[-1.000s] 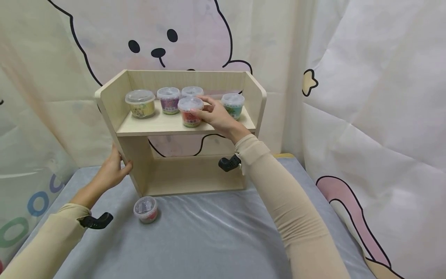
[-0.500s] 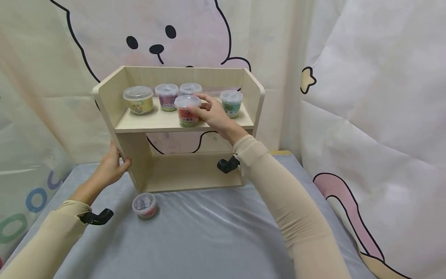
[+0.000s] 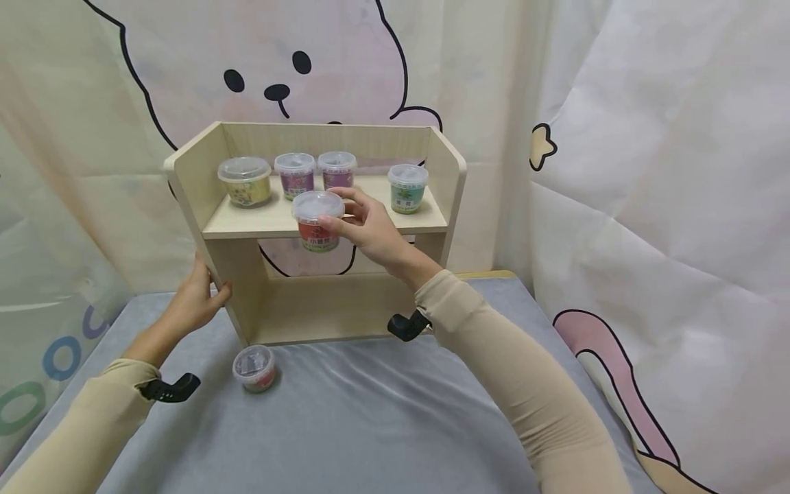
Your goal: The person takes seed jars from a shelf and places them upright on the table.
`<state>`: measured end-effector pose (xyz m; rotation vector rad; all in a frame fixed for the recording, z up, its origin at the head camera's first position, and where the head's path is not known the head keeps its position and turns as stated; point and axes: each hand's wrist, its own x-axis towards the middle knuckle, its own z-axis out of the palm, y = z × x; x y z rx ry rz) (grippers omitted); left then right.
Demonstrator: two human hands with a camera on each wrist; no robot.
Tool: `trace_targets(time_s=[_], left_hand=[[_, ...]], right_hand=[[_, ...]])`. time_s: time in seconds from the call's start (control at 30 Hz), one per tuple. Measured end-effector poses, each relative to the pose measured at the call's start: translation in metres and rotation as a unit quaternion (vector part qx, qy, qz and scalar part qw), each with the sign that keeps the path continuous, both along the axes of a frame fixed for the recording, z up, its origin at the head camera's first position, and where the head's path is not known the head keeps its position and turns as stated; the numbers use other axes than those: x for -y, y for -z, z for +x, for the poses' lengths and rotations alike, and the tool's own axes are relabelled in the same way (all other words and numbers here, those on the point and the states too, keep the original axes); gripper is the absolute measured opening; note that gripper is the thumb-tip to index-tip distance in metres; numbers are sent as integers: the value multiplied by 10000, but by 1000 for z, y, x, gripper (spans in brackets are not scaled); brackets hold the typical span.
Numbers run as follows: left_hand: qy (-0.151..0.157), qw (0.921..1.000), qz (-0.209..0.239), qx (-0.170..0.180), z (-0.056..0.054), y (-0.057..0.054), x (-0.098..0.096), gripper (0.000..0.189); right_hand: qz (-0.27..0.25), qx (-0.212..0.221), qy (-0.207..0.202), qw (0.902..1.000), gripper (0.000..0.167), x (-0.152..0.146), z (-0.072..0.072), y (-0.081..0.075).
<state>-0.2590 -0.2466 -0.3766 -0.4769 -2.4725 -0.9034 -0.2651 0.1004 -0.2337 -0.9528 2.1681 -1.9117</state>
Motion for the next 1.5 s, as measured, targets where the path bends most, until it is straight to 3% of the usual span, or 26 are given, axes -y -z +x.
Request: trace_targets(time_s=[0.2,0.27,0.33,0.47,0.53,0.63,0.8,0.87,1.2,1.5], left_hand=[[57,9999,84,-52,1,4,1,80],[61,9999,101,-86,1,5,1,80],[48,9999,103,-126,0,5,1,80],[90,9997,117,-203,-1,4,0,80],[121,9996,138,-200,-1,3,0,80],[144,9996,173,-159,-1,3,1,80],[143,9997,161,-118,0,2,1,82],[147,9997,160,-128,0,2,1,80],[221,9994,241,-108,-2,3,1,81],[206,9995,235,38,-4,3,1,85]], right_hand=[[-82,-243,-130,9996,110,2,9,19],[-105,-286,-136,9994,116,3,12,26],[-129,-294,-137,9994,111,4,13,34],[-148,-225,-68,9996,69,7,17,48],[-205,-120,-61,9997,58,8,19,54],[-293,50,-132,9995,60,11,20,64],[-378,336,-226,9985,101,13,21,85],[-364,396,-185,9984,106,12,21,92],[-385,645,-140,9971,87,16,23,121],[-505,287,-133,9982,74,30,28,154]])
